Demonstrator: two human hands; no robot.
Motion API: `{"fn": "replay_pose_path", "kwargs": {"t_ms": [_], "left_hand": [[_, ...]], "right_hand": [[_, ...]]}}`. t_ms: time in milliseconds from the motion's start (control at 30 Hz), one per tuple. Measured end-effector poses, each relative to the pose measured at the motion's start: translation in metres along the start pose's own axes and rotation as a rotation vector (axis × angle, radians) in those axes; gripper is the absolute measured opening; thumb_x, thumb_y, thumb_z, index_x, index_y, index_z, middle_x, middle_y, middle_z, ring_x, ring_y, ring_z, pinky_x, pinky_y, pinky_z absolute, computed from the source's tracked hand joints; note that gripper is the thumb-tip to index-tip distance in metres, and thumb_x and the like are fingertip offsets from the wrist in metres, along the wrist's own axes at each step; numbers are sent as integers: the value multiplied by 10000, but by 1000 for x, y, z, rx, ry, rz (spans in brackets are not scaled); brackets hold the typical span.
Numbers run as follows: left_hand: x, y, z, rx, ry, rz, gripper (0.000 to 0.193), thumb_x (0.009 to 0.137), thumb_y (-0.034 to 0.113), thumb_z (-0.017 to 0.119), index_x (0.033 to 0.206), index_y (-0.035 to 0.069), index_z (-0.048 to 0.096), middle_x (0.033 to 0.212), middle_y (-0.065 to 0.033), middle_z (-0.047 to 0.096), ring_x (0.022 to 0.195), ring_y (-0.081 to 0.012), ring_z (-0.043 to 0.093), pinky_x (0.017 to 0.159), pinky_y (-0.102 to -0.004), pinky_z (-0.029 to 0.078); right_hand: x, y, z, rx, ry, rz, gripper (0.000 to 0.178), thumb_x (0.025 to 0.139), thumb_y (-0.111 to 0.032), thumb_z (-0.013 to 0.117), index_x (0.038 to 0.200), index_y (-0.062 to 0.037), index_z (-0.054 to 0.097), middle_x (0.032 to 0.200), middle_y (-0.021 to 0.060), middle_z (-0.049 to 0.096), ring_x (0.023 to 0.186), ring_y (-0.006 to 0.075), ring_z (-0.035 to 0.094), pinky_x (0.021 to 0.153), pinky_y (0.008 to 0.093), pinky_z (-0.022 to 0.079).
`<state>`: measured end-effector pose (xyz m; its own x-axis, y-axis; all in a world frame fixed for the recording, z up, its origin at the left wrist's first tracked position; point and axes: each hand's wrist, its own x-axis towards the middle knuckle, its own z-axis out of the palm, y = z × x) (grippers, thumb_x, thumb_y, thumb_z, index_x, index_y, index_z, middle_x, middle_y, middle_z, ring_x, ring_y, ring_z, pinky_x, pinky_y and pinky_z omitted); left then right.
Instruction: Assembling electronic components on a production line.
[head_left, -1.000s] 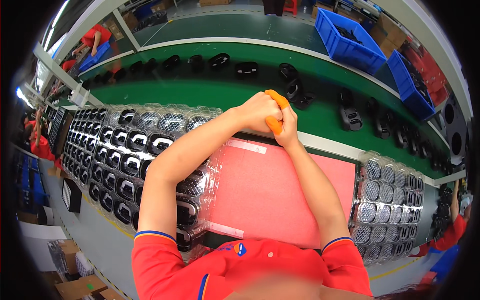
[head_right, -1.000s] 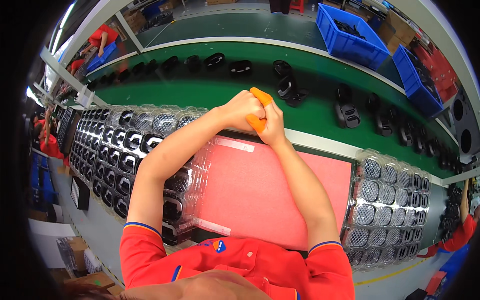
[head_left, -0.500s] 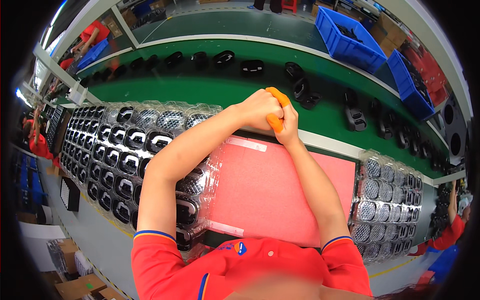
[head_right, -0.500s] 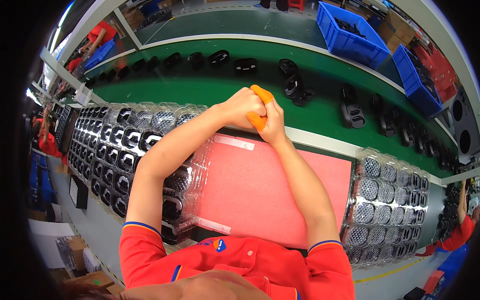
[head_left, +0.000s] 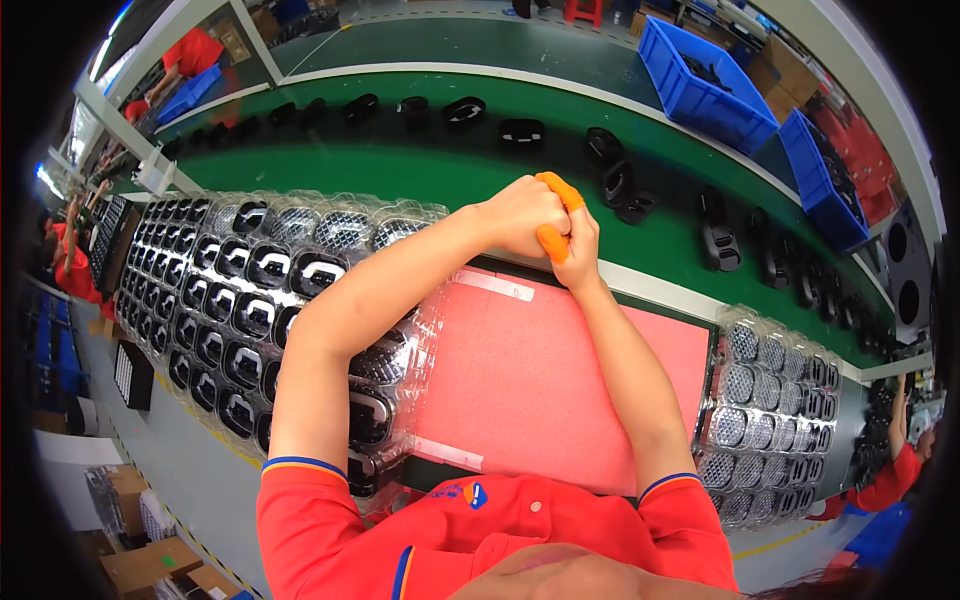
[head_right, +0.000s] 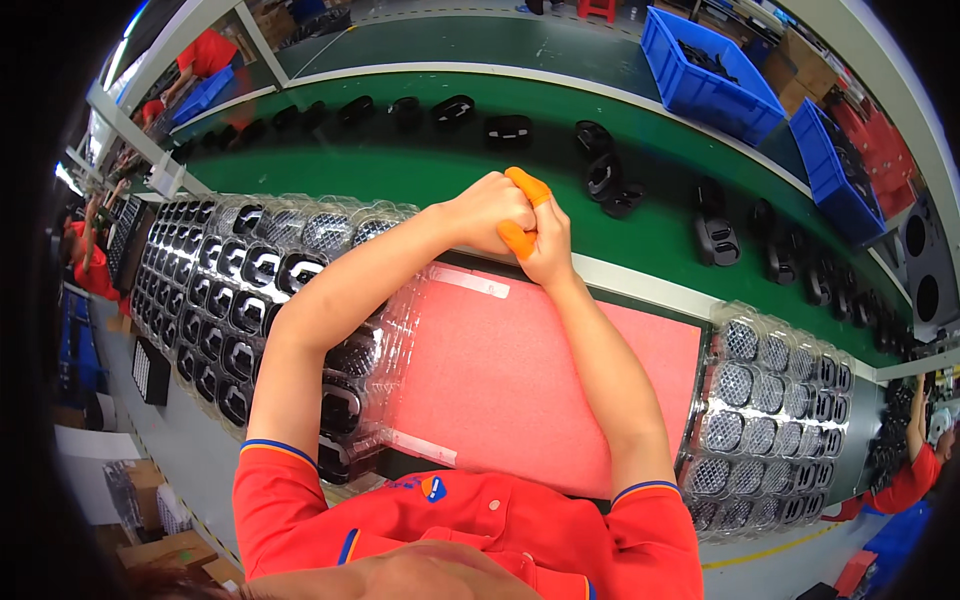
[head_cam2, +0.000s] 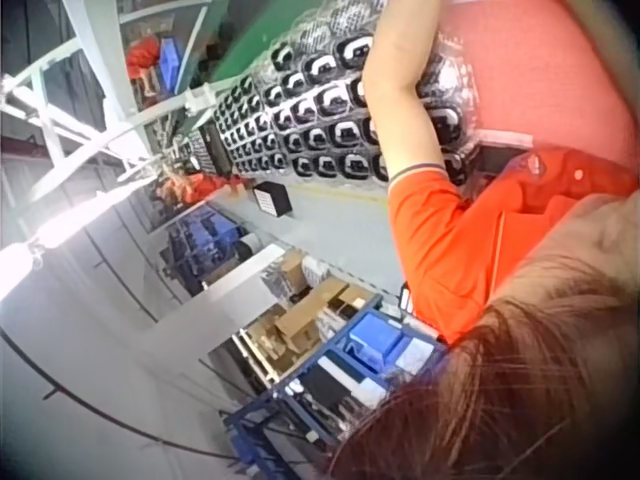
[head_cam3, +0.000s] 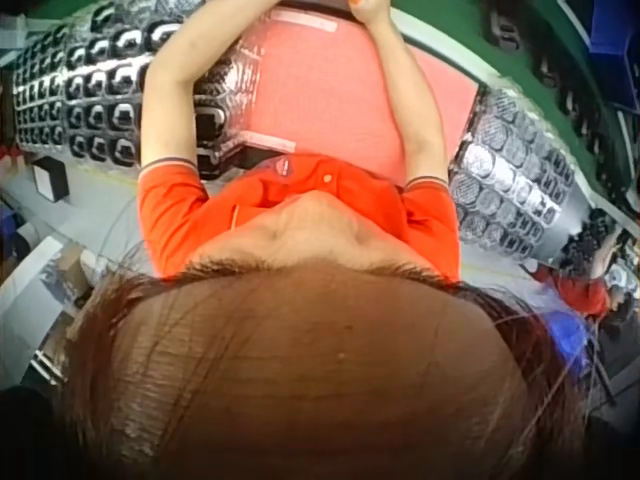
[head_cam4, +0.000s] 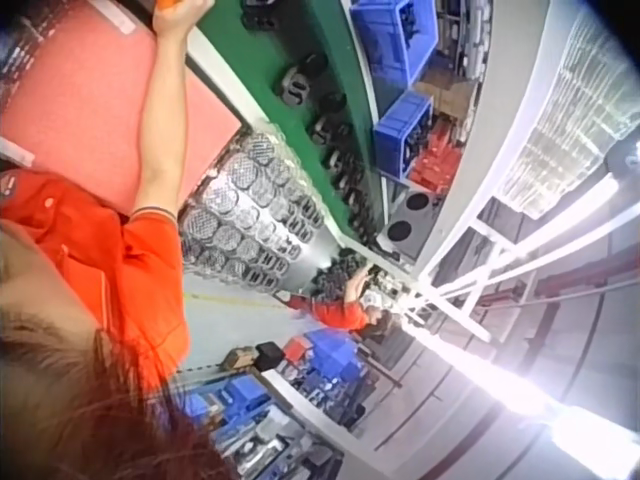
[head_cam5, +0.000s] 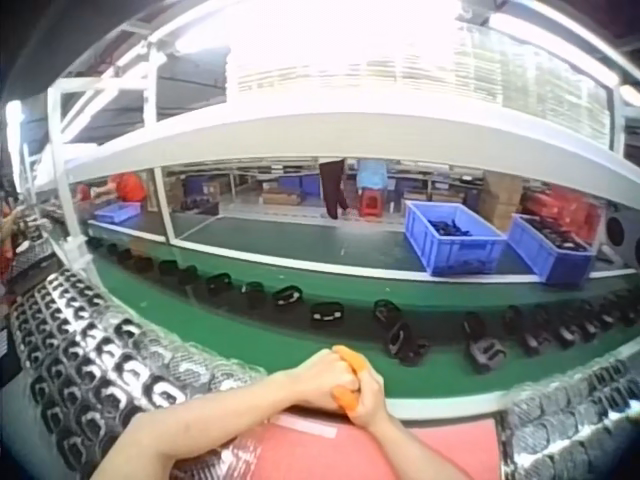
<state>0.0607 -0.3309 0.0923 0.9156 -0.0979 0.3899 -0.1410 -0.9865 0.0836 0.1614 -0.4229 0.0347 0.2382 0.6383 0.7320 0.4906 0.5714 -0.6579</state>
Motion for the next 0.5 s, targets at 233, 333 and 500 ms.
{"fn": "replay_pose_path", "kwargs": {"t_ms": [233,333,500], "left_hand": [[-5,-1,1,-21,15,4,116,527,150,649,508,91,551,544,-87,555,533,-292,561,452,-376,398],[0,-2,2,9,-20,3,126,537,153,656,508,90,551,541,-84,556,530,-290,561,450,-377,398],[-3,0,0,-18,-14,-4,115,537,157,645,511,87,558,550,-90,570,538,-291,576,462,-381,415]], "right_hand": [[-1,1,4,-3,1,19,580,811,-374,670,1215,16,523,1059,164,598,938,267,610,805,326,480],[1,1,1,2,13,-27,573,815,-366,665,1216,17,522,1061,164,597,944,268,609,811,326,479],[-1,-3,3,-20,3,8,565,821,-360,659,1216,20,521,1063,167,600,948,272,611,817,328,479]]}}
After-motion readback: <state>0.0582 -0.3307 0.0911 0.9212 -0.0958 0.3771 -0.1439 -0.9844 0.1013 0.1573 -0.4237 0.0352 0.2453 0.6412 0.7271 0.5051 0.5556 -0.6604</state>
